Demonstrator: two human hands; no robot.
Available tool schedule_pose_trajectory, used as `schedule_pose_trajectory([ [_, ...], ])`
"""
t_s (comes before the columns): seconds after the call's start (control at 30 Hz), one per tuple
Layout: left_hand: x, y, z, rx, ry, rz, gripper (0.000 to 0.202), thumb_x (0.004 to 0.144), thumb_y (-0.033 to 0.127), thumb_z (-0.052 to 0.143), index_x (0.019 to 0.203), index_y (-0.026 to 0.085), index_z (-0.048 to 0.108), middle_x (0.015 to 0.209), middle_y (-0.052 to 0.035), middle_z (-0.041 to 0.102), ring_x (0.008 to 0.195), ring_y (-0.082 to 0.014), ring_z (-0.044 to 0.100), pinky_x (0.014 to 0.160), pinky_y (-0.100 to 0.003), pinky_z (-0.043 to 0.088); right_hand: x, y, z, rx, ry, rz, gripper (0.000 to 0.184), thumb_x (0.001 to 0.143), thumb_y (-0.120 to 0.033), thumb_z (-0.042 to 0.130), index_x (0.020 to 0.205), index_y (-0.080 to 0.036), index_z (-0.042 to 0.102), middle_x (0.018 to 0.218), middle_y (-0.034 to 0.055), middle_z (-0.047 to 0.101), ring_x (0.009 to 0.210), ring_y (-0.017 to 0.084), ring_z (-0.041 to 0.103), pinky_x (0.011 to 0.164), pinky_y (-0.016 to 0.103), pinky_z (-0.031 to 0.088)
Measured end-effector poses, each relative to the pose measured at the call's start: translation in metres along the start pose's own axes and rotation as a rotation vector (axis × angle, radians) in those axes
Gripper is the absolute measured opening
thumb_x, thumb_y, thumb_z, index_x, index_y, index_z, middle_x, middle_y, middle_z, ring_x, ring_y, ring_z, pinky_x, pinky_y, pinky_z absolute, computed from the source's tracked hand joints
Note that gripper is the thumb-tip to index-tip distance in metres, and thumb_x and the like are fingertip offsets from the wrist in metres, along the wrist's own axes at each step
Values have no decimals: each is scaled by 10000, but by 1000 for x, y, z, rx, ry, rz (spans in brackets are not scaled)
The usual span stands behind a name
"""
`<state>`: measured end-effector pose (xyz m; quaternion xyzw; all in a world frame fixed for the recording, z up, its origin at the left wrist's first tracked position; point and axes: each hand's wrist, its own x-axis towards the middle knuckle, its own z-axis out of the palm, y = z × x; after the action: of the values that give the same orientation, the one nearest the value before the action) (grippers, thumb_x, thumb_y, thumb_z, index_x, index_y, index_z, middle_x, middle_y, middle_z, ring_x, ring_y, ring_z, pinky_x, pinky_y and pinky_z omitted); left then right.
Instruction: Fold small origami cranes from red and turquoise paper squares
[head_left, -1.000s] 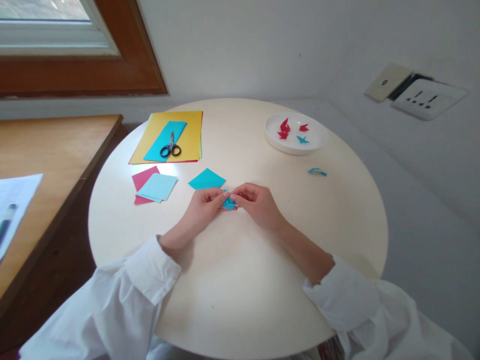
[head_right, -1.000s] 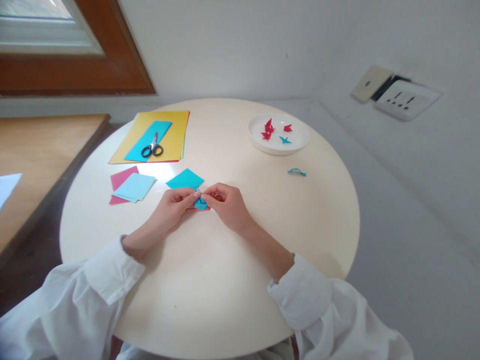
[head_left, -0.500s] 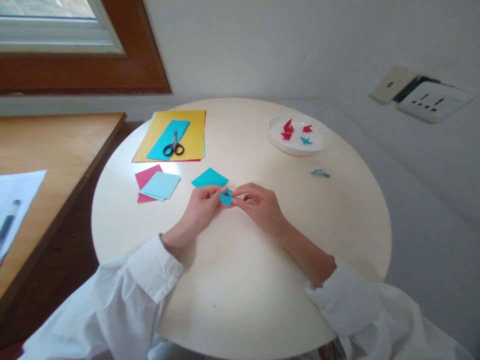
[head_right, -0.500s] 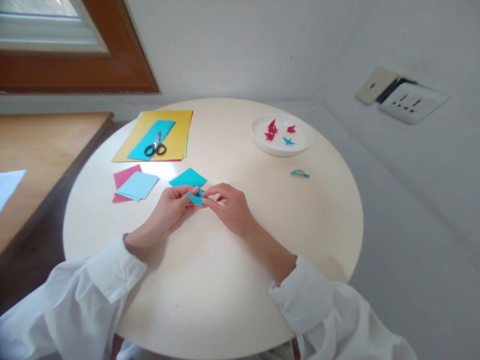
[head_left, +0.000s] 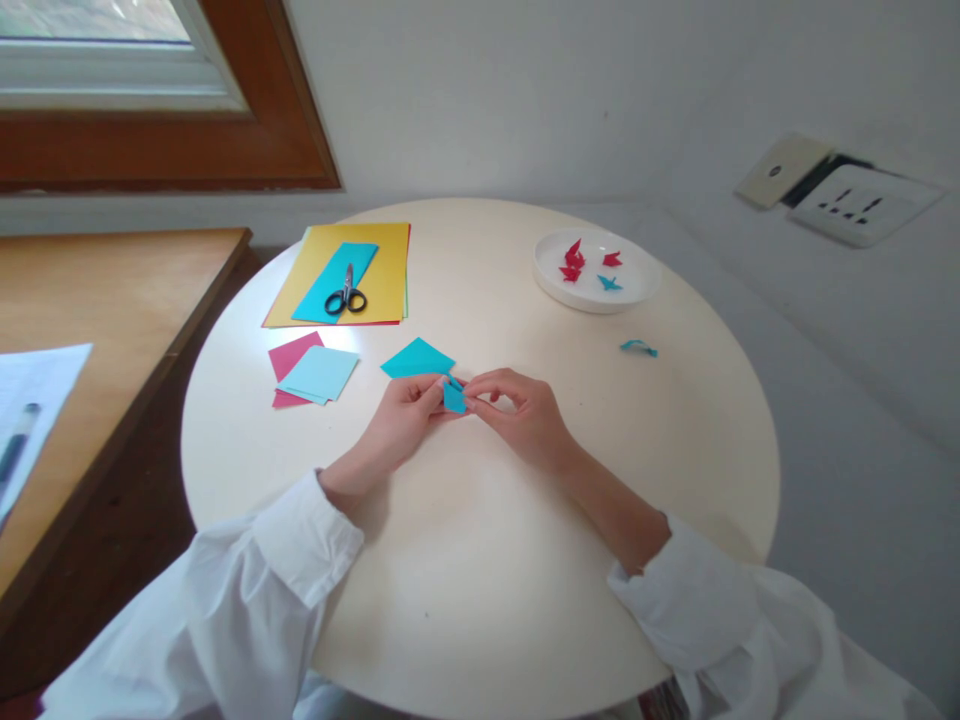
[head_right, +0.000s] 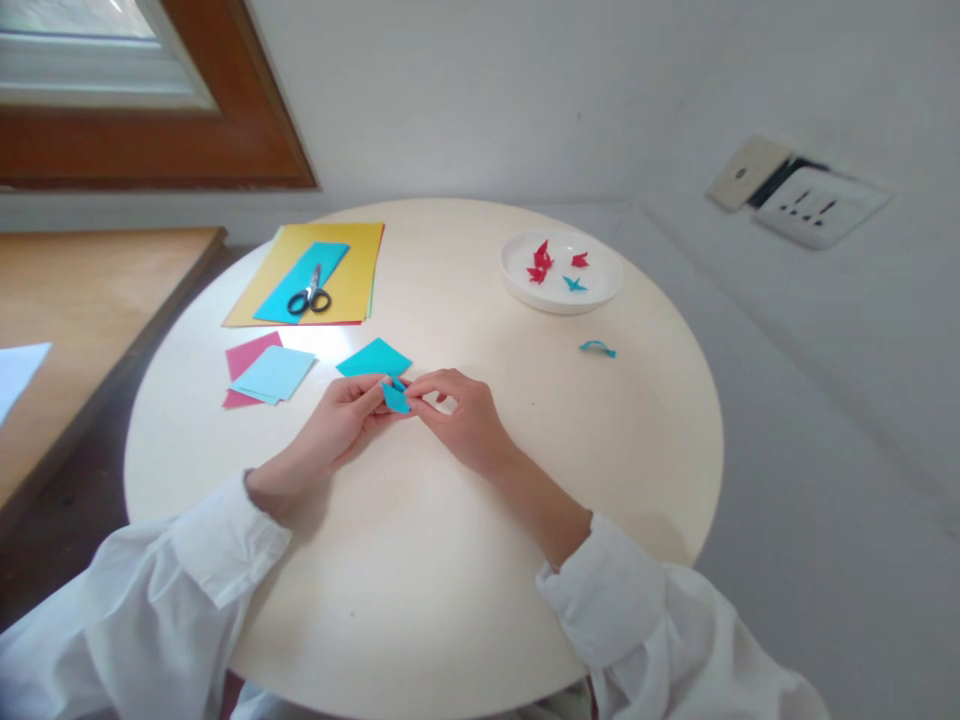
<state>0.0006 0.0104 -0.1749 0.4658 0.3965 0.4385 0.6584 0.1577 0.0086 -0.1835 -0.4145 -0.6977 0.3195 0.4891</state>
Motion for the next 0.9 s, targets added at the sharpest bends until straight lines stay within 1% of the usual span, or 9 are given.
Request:
schedule_pose_trajectory([
  [0.07, 0, 1, 0, 7, 2, -4, 340, 714, 469, 677, 613, 147, 645, 730, -59, 683, 775, -185, 643, 759, -320, 521, 1, 0, 0, -11, -13, 2, 55, 733, -169, 639, 728, -206, 678, 827, 36, 737, 770, 157, 664, 662, 282, 515],
  [0.2, -1, 1, 0, -16, 1, -20, 340, 702, 475, 687, 640, 142, 652, 747, -58, 681, 790, -187, 634, 792, -334, 512, 1, 2, 0, -64, -8, -53, 68, 728, -153, 632, 718, -203, 677, 801, 30, 736, 737, 147, 659, 621, 262, 504],
  [0.3, -1, 1, 1, -56, 9, -28, 367, 704, 503, 678, 653, 141, 645, 734, -53, 668, 771, -179, 628, 783, -333, 511, 2, 3, -1, -83, -8, -75, 84, 728, -135, 625, 714, -204, 672, 800, 28, 736, 732, 146, 659, 613, 258, 502],
  [0.43, -1, -1, 0, 6, 11, -6, 407, 718, 548, 644, 675, 143, 645, 722, -42, 650, 716, -151, 605, 688, -284, 501, 2, 2, -2, -86, -12, -89, 101, 734, -127, 609, 716, -210, 664, 819, 26, 735, 746, 148, 661, 623, 265, 506],
  [0.57, -1, -2, -2, 183, 53, 23, 332, 659, 473, 731, 652, 155, 634, 581, 4, 573, 569, -114, 529, 530, -237, 432, 1, 2, -2, -106, -21, -124, 107, 735, -119, 599, 719, -206, 660, 794, 26, 728, 738, 145, 648, 626, 263, 498],
  [0.63, -1, -1, -2, 205, 85, 35, 309, 643, 435, 754, 617, 161, 615, 522, 23, 519, 518, -103, 486, 489, -231, 394, 1, 1, 0, -115, -8, -134, 99, 735, -116, 600, 722, -197, 655, 778, 29, 723, 728, 142, 636, 619, 259, 488],
  [0.7, -1, -1, -1, 187, 104, 48, 305, 651, 417, 750, 587, 162, 596, 503, 36, 486, 497, -89, 453, 484, -227, 372, 1, 1, 2, -118, 32, -110, 75, 732, -127, 611, 741, -190, 650, 770, 30, 715, 719, 140, 624, 613, 257, 481],
  [0.77, -1, 0, -1, 153, 112, 54, 299, 667, 403, 739, 575, 159, 593, 515, 41, 487, 504, -78, 442, 505, -223, 369, 1, 1, 4, -110, 70, -56, 55, 726, -150, 627, 761, -190, 643, 768, 26, 705, 715, 139, 618, 610, 257, 477],
  [0.9, 0, -1, -1, 96, 129, 54, 233, 673, 373, 734, 653, 153, 661, 625, 17, 588, 605, -96, 510, 579, -231, 393, 1, 4, 5, -63, 75, 69, 51, 724, -228, 648, 759, -195, 630, 770, 17, 693, 707, 138, 627, 604, 258, 475],
])
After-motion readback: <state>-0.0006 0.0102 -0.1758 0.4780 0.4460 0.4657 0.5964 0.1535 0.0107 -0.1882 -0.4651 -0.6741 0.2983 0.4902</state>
